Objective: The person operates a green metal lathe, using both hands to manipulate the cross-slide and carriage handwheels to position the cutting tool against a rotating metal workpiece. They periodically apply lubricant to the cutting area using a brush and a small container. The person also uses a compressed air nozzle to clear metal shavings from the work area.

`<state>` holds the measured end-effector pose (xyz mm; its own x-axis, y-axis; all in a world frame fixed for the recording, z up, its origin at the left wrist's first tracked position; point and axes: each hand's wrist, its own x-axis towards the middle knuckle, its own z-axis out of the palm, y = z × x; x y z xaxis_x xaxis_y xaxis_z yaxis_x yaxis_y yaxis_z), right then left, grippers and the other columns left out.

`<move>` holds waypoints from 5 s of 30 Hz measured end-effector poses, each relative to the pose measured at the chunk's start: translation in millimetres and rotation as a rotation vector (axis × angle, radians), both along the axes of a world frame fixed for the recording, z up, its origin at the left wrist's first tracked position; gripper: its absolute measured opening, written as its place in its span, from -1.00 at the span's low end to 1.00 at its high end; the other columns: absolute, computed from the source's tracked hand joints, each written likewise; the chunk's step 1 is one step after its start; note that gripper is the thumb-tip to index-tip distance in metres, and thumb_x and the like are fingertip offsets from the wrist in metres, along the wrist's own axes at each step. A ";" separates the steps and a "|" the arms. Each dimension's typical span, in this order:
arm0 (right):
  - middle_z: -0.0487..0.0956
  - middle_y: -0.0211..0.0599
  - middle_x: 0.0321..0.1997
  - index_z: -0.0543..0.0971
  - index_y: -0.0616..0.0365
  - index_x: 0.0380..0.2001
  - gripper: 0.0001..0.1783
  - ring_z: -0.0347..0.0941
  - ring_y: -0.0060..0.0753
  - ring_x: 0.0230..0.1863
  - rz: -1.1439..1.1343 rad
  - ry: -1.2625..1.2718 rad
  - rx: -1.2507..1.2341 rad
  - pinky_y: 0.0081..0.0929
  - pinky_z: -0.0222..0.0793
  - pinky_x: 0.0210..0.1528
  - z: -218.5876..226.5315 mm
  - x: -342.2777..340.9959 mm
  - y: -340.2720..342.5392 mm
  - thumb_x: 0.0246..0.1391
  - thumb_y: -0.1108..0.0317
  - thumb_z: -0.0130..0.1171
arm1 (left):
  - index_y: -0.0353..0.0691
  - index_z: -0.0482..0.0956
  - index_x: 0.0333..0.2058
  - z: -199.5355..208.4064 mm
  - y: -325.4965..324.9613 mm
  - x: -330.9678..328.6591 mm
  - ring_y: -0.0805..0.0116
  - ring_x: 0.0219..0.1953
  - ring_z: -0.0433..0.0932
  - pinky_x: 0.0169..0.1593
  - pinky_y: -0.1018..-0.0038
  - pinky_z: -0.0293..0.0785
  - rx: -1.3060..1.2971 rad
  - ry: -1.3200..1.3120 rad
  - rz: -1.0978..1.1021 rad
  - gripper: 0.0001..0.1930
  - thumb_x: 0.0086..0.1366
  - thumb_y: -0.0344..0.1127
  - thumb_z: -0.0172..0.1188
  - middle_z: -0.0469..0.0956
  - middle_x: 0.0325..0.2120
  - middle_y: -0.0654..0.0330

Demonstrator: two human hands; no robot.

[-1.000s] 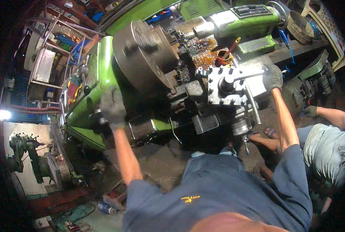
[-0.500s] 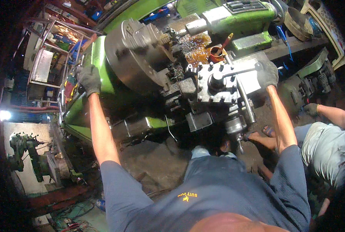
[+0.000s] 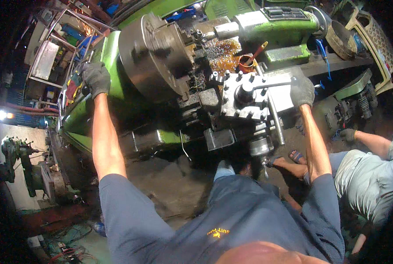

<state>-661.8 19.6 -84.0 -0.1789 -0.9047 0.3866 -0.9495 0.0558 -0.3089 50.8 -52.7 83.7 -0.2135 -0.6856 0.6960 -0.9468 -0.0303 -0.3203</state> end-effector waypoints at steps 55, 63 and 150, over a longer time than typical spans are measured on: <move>0.61 0.05 -0.28 0.64 0.18 -0.34 -0.68 0.51 0.13 -0.15 -0.050 0.050 0.021 -0.04 0.38 -0.06 -3.3 5.6 -3.1 0.06 0.14 0.09 | -0.09 0.68 -0.47 13.5 -1.1 -13.9 -0.07 -0.21 0.56 -0.07 0.07 0.38 0.110 0.020 0.250 -0.78 0.11 -0.21 0.06 0.64 -0.36 0.00; 0.62 0.05 -0.24 0.64 0.18 -0.29 -0.68 0.52 0.12 -0.11 -0.060 0.049 0.045 -0.06 0.39 -0.02 1.2 8.9 -1.0 0.08 0.17 0.08 | -0.09 0.69 -0.42 15.3 3.9 -24.2 -0.11 -0.16 0.53 -0.03 0.05 0.38 0.072 0.088 0.271 -0.77 0.11 -0.20 0.07 0.64 -0.33 0.02; 0.61 0.07 -0.26 0.63 0.20 -0.33 -0.67 0.52 0.16 -0.14 -0.090 0.043 0.046 -0.06 0.41 -0.07 -5.8 6.3 -4.9 0.03 0.13 0.15 | -0.03 0.70 -0.36 2.5 -7.2 0.7 -0.06 -0.16 0.55 -0.07 0.06 0.42 0.088 0.130 0.221 -0.79 0.11 -0.20 0.10 0.65 -0.31 0.05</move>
